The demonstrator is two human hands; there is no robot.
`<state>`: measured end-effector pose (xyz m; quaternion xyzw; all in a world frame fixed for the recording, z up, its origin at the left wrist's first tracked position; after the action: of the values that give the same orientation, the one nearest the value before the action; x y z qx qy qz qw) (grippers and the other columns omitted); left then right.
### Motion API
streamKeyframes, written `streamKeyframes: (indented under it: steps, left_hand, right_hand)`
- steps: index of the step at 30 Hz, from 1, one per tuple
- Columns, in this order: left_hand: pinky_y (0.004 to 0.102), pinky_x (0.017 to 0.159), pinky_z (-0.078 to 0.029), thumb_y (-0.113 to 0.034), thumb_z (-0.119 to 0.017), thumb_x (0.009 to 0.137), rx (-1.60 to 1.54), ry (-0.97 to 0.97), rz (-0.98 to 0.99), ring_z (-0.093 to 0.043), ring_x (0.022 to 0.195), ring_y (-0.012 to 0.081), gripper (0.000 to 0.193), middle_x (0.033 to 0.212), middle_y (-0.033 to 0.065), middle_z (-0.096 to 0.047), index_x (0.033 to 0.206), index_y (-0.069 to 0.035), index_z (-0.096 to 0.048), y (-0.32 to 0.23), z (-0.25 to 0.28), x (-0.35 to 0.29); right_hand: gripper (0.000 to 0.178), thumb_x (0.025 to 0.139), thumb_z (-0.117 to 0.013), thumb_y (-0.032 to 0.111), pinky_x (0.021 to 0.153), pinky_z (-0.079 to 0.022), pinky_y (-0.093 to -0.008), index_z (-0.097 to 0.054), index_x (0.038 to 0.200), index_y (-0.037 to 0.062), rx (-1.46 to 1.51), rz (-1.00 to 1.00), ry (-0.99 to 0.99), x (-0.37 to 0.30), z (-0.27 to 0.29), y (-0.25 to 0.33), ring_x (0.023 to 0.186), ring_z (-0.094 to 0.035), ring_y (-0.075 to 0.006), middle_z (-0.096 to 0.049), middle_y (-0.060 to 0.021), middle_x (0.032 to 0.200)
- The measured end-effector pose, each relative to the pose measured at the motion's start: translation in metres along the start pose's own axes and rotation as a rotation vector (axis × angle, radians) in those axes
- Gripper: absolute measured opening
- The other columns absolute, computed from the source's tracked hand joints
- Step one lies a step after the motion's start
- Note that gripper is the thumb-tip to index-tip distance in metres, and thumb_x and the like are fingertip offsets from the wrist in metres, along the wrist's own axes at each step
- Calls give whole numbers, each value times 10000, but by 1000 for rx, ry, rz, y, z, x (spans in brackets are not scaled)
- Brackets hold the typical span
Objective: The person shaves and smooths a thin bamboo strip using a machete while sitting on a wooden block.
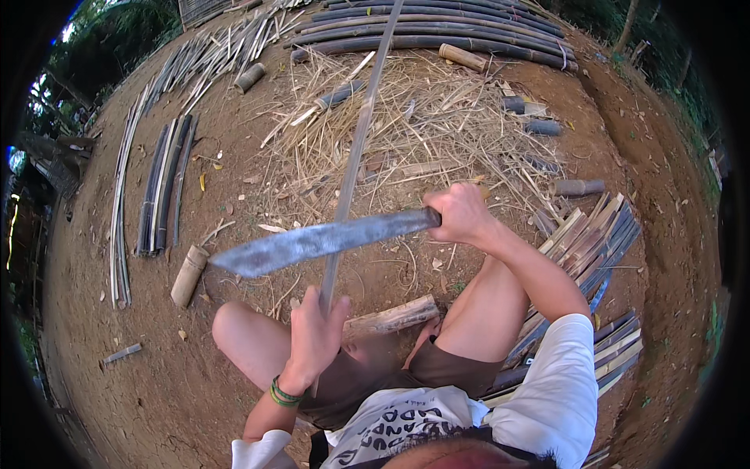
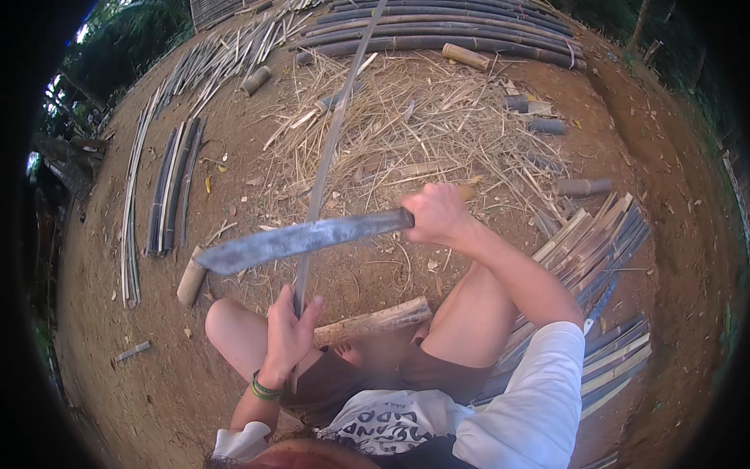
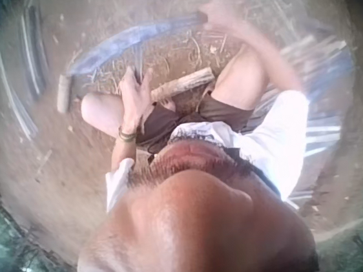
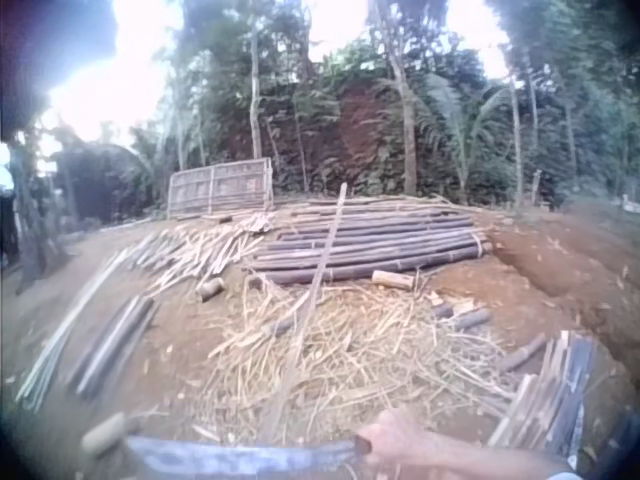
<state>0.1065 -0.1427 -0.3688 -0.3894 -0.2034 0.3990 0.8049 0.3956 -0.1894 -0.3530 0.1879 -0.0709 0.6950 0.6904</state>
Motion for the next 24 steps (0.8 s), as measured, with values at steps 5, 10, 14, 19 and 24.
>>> streamKeyframes:
  steps: [5,10,14,19,24]
  left_hand:
    - [388,501,-406,-174,-699,926,-140,-49,7,-543,513,175,303,585,127,-553,811,17,-494,-15,6,15]
    - [349,487,-400,-163,-678,940,-173,-28,-44,-522,510,124,278,562,79,-519,817,12,-502,-14,0,14]
    - [331,467,-402,-164,-664,954,-302,-37,14,-516,498,113,263,567,64,-524,829,9,-510,-23,7,9]
    - [316,403,-410,-174,-660,965,-306,-67,0,-535,453,117,262,572,49,-529,853,8,-509,-14,9,10]
    - [313,389,-416,-177,-655,968,-352,39,12,-577,447,143,268,581,54,-535,862,18,-506,-15,-1,-2]
  right_hand:
    - [118,640,-682,180,487,-483,-413,-612,682,95,-9,-68,-101,7,17,7,487,-615,-303,-594,-84,537]
    - [102,660,-697,154,481,-482,-392,-624,699,95,-5,68,-111,2,22,31,495,-633,-269,-592,-84,533]
    - [108,667,-707,154,467,-474,-393,-611,680,107,-18,-104,-172,17,39,-10,467,-609,-255,-584,-77,526]
    - [131,689,-706,159,463,-478,-406,-592,653,105,-31,50,-86,-4,19,36,457,-608,-259,-577,-79,521]
    - [123,701,-724,187,487,-506,-394,-637,670,105,-65,-147,-206,21,41,-25,492,-645,-259,-621,-88,549]
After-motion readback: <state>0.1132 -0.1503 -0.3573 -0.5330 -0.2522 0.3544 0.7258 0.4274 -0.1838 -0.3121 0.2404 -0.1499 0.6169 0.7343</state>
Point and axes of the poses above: each hand's wrist, its own x-axis towards the middle knuckle, its own z-axis out of the back of the hand, y = z × x, the point moved 7 cm from there along x, towards the middle knuckle
